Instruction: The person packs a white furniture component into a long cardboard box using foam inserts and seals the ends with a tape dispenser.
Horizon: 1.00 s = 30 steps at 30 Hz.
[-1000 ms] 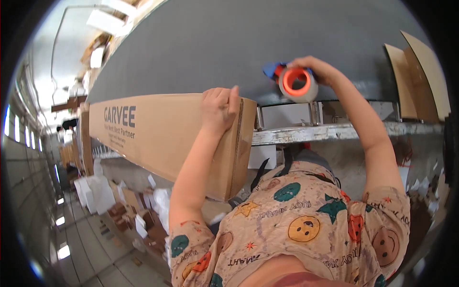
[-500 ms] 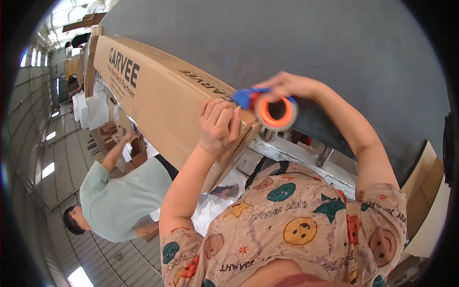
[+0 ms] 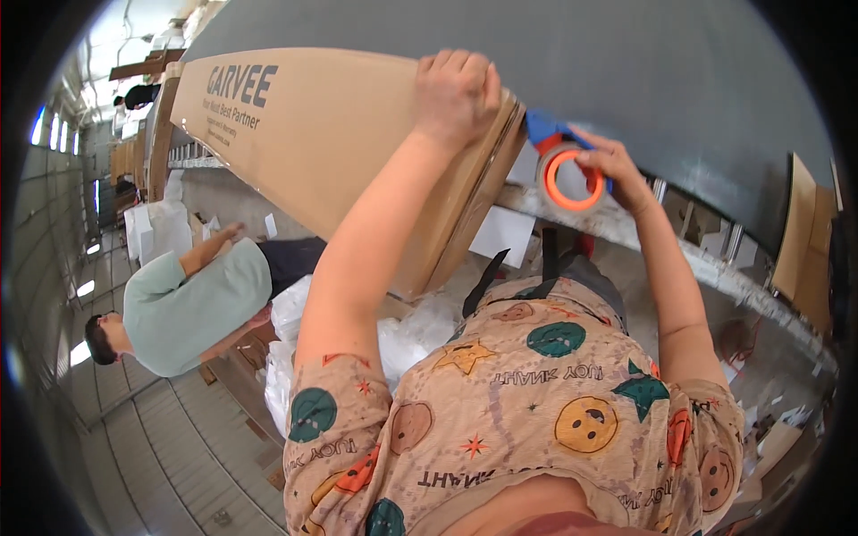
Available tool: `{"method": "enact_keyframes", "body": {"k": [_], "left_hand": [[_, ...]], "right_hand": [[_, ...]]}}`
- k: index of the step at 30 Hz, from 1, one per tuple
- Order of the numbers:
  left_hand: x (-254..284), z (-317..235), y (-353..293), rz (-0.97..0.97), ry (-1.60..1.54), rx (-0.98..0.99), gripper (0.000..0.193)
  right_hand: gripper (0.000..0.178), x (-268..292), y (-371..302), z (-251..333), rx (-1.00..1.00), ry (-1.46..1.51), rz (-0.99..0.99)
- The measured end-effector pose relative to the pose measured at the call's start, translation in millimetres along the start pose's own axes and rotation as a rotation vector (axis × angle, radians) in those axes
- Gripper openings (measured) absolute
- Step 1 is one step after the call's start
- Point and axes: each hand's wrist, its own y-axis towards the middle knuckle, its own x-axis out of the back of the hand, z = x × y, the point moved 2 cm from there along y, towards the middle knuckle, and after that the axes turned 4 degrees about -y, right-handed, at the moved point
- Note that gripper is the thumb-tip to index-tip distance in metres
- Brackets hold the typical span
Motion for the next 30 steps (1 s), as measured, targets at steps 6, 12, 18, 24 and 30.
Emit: {"method": "enact_keyframes", "body": {"k": [6,12,18,24,30], "left_hand": [[-5,20,0,0.251,0.068,0.081,0.035],[71,19,-73,-0.225,-0.508,-0.15,0.029],[222,88,-238,-0.175,-0.502,0.369,0.018],[257,93,-356,-0.225,-0.568,0.826,0.022],[239,45,-306,-0.253,-0.678,0.783,0.022]], "right_hand": [[0.045,-76,-21,-31,0.276,0.292,-0.298],[0.062,-273,-128,-147,0.343,-0.104,-0.548],[0.064,-401,-112,-125,0.168,-0.133,-0.278],[0.053,-381,-48,-83,0.132,0.155,-0.225],[0.054,-430,25,-73,0.092,-0.591,0.031]]}}
